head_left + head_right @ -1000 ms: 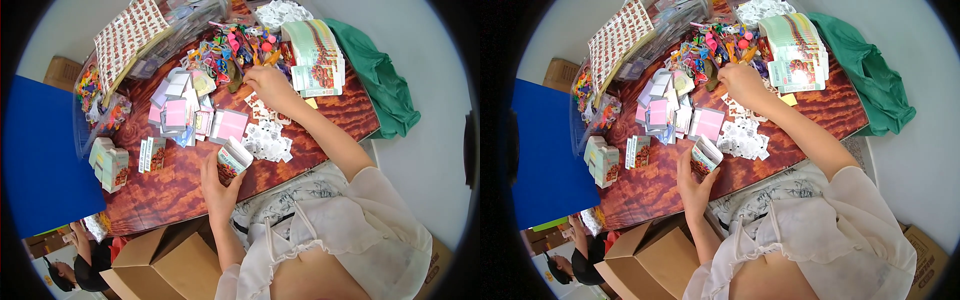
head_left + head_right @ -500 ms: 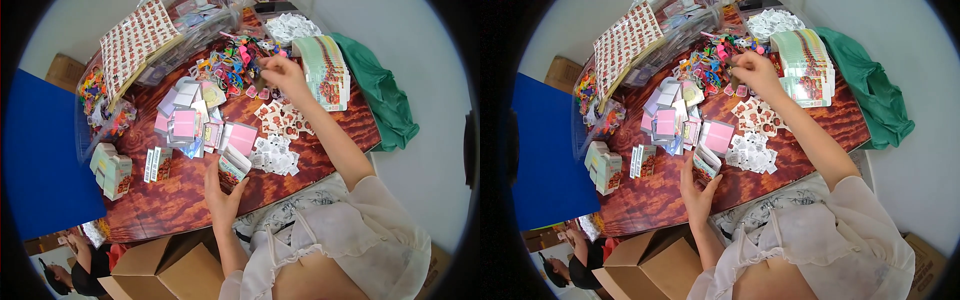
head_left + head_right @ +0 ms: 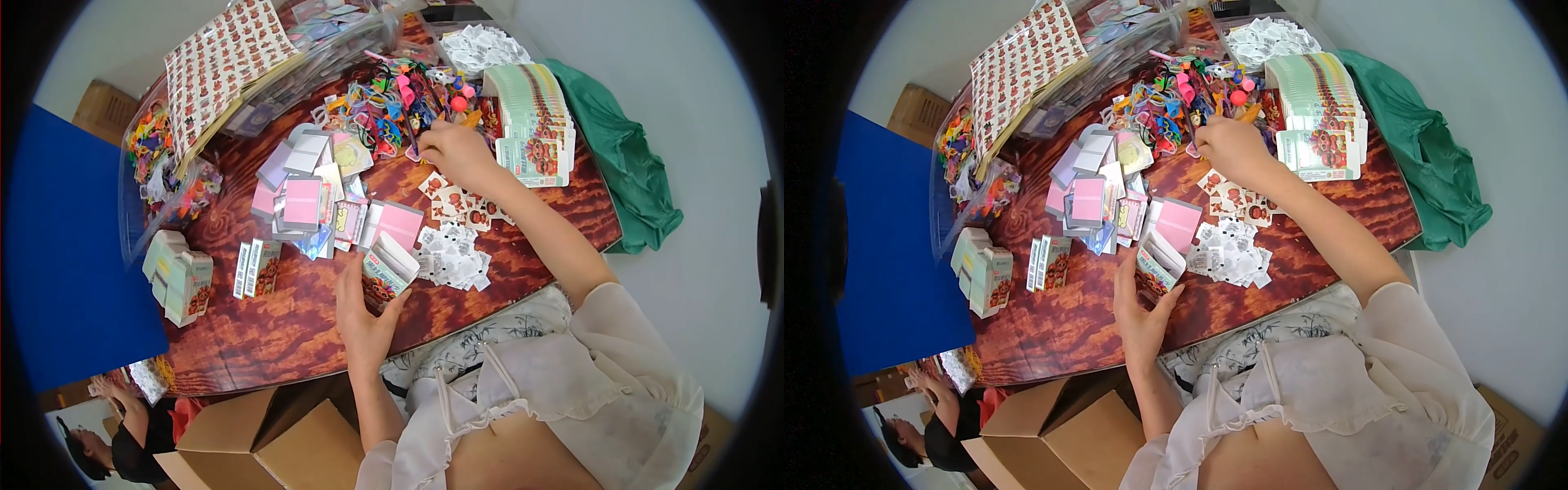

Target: Packaging small decorative stickers or cards into individual plastic sleeves.

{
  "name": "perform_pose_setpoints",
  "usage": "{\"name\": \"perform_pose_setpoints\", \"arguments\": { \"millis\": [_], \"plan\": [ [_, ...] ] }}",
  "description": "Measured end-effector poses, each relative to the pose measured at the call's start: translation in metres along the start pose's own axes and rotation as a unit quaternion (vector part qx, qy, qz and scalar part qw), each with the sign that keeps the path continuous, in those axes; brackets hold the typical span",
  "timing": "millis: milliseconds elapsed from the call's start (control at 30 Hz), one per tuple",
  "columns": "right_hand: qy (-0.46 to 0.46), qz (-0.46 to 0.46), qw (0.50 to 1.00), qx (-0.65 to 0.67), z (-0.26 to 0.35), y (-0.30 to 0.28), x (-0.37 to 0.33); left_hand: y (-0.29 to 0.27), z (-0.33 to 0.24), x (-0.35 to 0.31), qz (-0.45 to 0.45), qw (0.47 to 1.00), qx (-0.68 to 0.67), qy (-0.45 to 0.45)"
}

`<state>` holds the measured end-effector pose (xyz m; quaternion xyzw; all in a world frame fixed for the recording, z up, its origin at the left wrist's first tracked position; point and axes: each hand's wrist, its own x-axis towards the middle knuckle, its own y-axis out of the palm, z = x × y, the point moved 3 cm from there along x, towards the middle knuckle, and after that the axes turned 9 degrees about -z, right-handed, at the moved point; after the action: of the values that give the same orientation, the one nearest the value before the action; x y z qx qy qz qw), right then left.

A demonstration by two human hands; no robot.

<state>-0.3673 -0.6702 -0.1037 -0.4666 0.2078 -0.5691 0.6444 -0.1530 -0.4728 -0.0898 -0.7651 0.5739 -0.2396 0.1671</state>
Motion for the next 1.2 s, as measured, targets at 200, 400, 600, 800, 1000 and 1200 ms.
{"name": "perform_pose_setpoints", "arguments": {
  "millis": [200,400,600,800,1000,1200],
  "plan": [
    [-0.099,0.004,0.982,-0.16,0.014,0.019,0.014,-0.003,-0.006,0.0,0.004,1.0,0.016,-0.017],
    [-0.124,0.044,0.974,-0.187,0.012,0.01,0.02,-0.008,-0.004,0.001,-0.024,0.999,0.035,0.013],
    [-0.13,0.065,0.978,-0.15,0.007,0.005,0.02,-0.006,-0.001,-0.004,-0.027,0.999,-0.012,-0.043],
    [-0.166,0.041,0.972,-0.16,0.009,0.009,0.02,0.0,-0.015,-0.005,-0.009,1.0,0.011,-0.018],
    [-0.175,0.074,0.97,-0.151,0.021,0.007,0.02,0.001,-0.015,-0.007,-0.028,0.999,0.017,-0.009],
    [-0.039,0.042,0.985,0.163,0.031,-0.026,0.014,-0.003,-0.013,-0.007,-0.033,0.999,0.015,-0.018]
  ]
}}
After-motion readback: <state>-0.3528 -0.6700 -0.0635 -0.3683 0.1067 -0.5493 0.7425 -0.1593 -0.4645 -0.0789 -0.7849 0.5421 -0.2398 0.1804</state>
